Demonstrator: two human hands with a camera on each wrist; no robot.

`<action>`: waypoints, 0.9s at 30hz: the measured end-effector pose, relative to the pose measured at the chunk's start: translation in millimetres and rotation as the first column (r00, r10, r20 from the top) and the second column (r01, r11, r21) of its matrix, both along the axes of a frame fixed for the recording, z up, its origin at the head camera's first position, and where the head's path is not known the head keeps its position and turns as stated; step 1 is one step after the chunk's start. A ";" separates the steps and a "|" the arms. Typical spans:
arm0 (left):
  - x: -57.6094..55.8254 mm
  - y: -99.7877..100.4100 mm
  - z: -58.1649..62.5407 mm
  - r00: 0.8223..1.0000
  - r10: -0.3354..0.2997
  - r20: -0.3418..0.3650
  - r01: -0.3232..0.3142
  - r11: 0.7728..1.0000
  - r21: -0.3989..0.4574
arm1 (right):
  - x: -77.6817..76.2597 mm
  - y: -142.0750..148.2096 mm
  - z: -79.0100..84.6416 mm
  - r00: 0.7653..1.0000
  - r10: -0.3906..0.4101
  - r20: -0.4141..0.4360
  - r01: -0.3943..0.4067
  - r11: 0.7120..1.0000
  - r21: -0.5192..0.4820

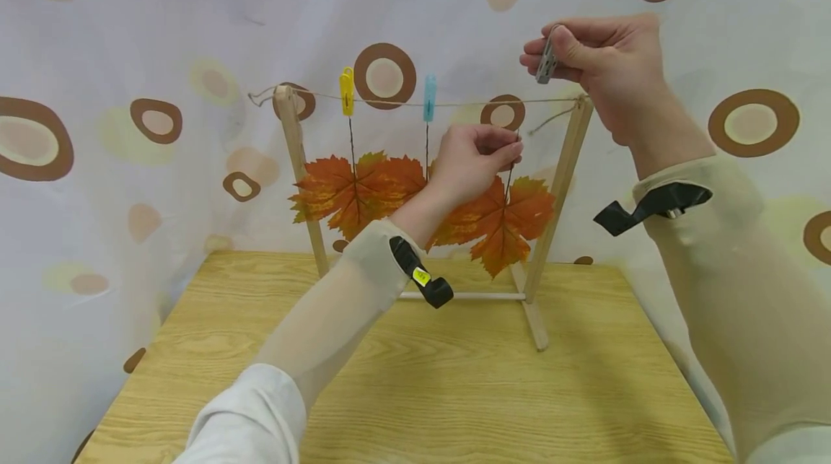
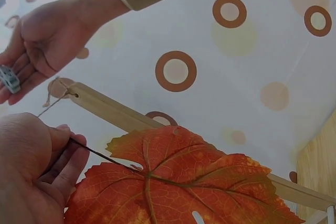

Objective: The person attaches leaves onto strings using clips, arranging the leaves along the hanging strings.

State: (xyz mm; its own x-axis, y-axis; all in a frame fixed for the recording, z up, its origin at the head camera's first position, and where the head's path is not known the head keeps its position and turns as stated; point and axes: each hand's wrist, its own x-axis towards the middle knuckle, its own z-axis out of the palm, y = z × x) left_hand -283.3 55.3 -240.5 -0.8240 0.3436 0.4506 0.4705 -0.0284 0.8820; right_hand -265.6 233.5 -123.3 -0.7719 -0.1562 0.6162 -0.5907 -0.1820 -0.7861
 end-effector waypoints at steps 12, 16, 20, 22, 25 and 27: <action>-1.3 17.1 10.2 1.000 0.017 0.026 -0.017 1.000 0.021 | -16.5 12.3 -5.0 0.991 -0.081 0.103 0.070 0.992 0.109; -0.9 20.0 13.3 0.999 0.017 0.027 -0.017 1.000 0.004 | -16.9 17.0 -6.0 0.982 -0.120 0.146 0.100 0.985 0.140; -1.4 22.8 15.5 1.000 0.018 0.015 -0.018 1.000 -0.004 | -15.6 19.7 -5.2 0.971 -0.176 0.160 0.143 0.970 0.199; -1.7 24.1 16.0 1.000 0.026 0.004 -0.026 1.000 -0.004 | -15.1 20.0 -4.6 0.965 -0.202 0.168 0.160 0.959 0.232; -1.7 26.3 16.4 0.999 0.042 -0.002 -0.042 0.999 0.000 | -15.5 19.6 -5.1 0.962 -0.222 0.162 0.174 0.949 0.264; -1.4 27.6 16.5 0.999 0.049 0.001 -0.049 0.999 -0.001 | -16.0 19.3 -5.7 0.962 -0.220 0.160 0.174 0.950 0.261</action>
State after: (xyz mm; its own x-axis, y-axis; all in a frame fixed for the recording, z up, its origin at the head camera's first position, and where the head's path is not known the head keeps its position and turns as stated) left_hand -284.7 82.9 -224.0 -0.8403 0.3035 0.4493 0.4703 -0.0042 0.8825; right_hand -281.6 252.8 -129.1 -0.8991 -0.1156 0.4222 -0.4352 0.1323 -0.8906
